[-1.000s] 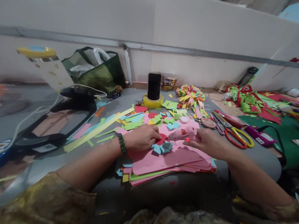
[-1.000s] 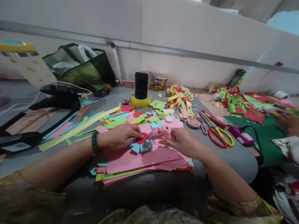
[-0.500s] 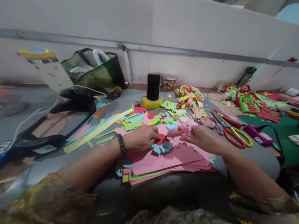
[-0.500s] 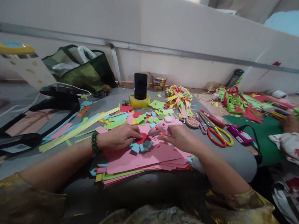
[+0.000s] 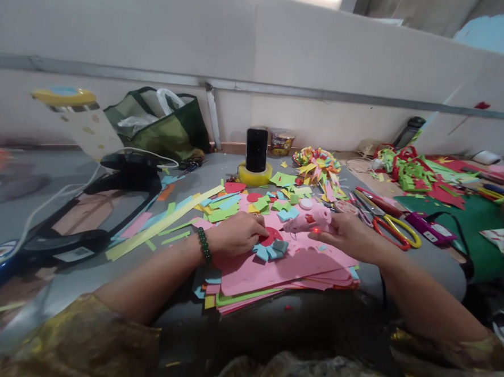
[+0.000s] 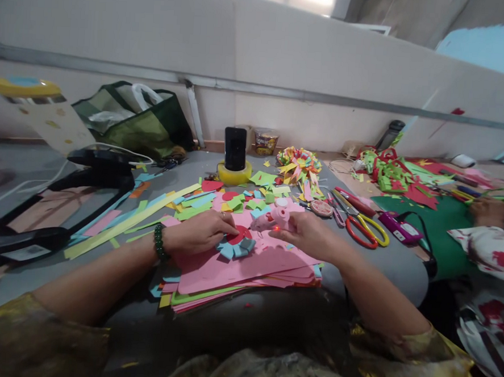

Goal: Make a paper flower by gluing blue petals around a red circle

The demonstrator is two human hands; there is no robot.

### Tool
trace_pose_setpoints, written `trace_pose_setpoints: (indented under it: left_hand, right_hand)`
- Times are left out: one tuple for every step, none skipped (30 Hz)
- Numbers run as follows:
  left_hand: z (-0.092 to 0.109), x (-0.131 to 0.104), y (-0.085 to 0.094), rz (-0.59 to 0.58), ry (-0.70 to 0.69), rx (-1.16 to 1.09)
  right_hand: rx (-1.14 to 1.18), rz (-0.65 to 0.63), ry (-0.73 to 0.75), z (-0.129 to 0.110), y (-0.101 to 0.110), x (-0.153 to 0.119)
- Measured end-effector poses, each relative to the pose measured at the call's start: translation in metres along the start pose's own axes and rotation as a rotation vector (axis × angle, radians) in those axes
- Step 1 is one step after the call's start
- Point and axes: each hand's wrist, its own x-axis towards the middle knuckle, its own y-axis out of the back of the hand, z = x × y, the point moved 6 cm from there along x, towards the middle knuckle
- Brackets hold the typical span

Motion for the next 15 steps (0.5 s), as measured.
trace_pose_setpoints:
  left_hand:
    - [0.0000, -0.0001, -0.0002, -0.004, -0.001, 0.007]
    - [-0.0001, -0.0002, -0.0003, -0.008, -0.002, 0.011]
    - [-0.0001, -0.0003, -0.0002, -0.010, -0.003, 0.012]
    - [0.0001, -0.0003, -0.0002, -0.012, -0.004, 0.011]
    - [0.0003, -0.0003, -0.0001, -0.014, -0.007, 0.010]
    - [0.0006, -0.0003, 0.0000, -0.014, -0.009, 0.011]
    - [0.0008, -0.0002, 0.0003, -0.013, -0.010, 0.013]
    - [0.0008, -0.0001, 0.0005, -0.011, -0.009, 0.015]
    - [0.0008, 0.0000, 0.0006, -0.009, -0.006, 0.016]
    - [0.0007, 0.0000, 0.0008, -0.007, -0.004, 0.013]
    - [0.0007, 0.0001, 0.0009, -0.004, -0.003, 0.010]
    - [0.0008, 0.0000, 0.0010, -0.003, -0.005, 0.005]
    - [0.0011, 0.0000, 0.0011, -0.002, -0.009, 0.000]
    - [0.0015, 0.0000, 0.0012, -0.003, -0.014, -0.003]
    - [0.0018, -0.0001, 0.0014, -0.003, -0.017, -0.002]
  right_hand:
    - [0.003, -0.014, -0.004, -0.0003, -0.0010, 0.0008]
    - [0.003, -0.038, -0.004, -0.0009, -0.0025, 0.0014]
    - [0.000, -0.064, -0.003, -0.0013, -0.0038, 0.0019]
    - [-0.004, -0.078, -0.003, -0.0016, -0.0041, 0.0021]
    - [-0.006, -0.072, -0.006, -0.0015, -0.0031, 0.0022]
    - [-0.006, -0.054, -0.010, -0.0013, -0.0017, 0.0022]
    - [-0.004, -0.038, -0.013, -0.0010, -0.0005, 0.0022]
    - [-0.001, -0.029, -0.016, -0.0009, -0.0002, 0.0022]
    - [0.003, -0.029, -0.016, -0.0008, -0.0007, 0.0022]
    - [0.005, -0.041, -0.016, -0.0010, -0.0019, 0.0023]
    - [0.004, -0.057, -0.012, -0.0014, -0.0034, 0.0024]
    - [0.002, -0.070, -0.006, -0.0020, -0.0046, 0.0025]
    - [0.002, -0.076, 0.002, -0.0028, -0.0053, 0.0026]
    - [0.005, -0.069, 0.011, -0.0035, -0.0052, 0.0028]
    - [0.011, -0.056, 0.019, -0.0042, -0.0047, 0.0031]
